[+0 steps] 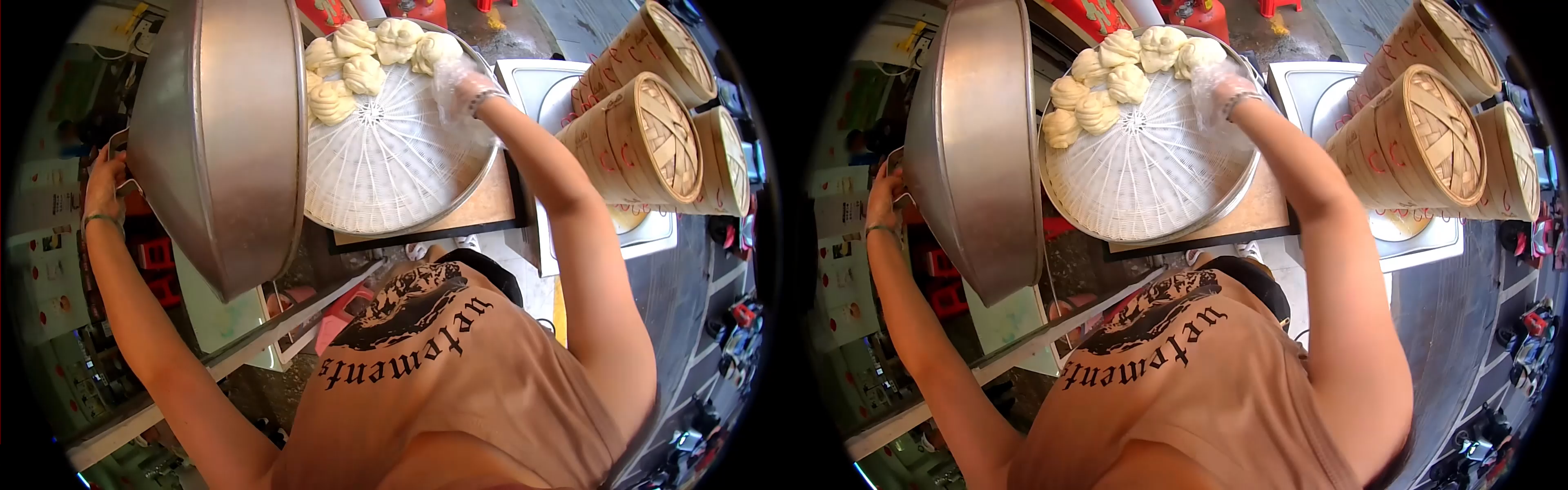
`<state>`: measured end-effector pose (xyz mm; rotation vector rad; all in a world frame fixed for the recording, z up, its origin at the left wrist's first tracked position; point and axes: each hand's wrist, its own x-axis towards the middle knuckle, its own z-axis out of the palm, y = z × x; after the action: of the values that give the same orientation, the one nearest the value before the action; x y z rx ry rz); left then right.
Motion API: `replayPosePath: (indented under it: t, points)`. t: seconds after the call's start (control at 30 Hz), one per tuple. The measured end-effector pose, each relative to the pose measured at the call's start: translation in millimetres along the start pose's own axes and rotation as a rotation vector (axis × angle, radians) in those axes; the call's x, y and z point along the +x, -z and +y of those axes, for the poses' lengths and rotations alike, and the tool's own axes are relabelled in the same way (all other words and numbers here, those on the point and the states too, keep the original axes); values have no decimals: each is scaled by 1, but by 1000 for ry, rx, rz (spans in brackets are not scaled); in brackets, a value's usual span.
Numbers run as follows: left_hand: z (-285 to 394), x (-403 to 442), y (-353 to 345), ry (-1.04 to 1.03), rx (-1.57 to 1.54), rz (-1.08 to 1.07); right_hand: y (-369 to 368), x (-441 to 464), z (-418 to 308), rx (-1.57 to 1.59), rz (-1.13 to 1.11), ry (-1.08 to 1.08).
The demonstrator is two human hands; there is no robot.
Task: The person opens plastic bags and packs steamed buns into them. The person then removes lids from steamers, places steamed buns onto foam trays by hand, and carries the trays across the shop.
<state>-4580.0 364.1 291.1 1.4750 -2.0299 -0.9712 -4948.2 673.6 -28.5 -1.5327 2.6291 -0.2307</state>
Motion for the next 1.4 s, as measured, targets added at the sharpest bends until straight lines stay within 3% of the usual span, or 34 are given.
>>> replayPosePath:
  t: [0.07,0.13,0.17,0.23,0.27,0.4,0.63,0.7,0.73,0.77,0.93,1.23,1.4]
  points:
    - [-3,-6,5,8,-57,40,7,9,13,11,-60,-30]
    - [-21,5,23,6,-68,-35,-5,51,44,-306,1,424]
    - [-25,4,25,7,-74,-28,14,51,47,71,64,223]
    - [-29,4,24,7,-114,-30,54,85,33,-60,-264,150]
    - [-30,4,24,1,-116,-26,58,102,32,-67,-261,162]
    - [-33,2,22,5,-134,-36,43,129,17,21,-121,266]
    - [-47,1,28,13,-136,-30,33,69,-4,191,181,371]
    - [-44,-6,23,19,-135,-18,8,108,26,-470,-87,254]
    - [-43,-7,22,17,-129,-3,-13,141,41,-411,-341,230]
    - [-42,-8,21,15,-123,12,-8,146,37,-321,-403,177]
    - [-36,-6,11,-14,-18,20,-33,129,1,-132,-123,162]
    - [-42,-7,16,-39,-13,-63,-41,129,11,-124,-200,139]
    - [-37,-9,13,-27,-57,-66,-41,50,-3,-66,-252,246]
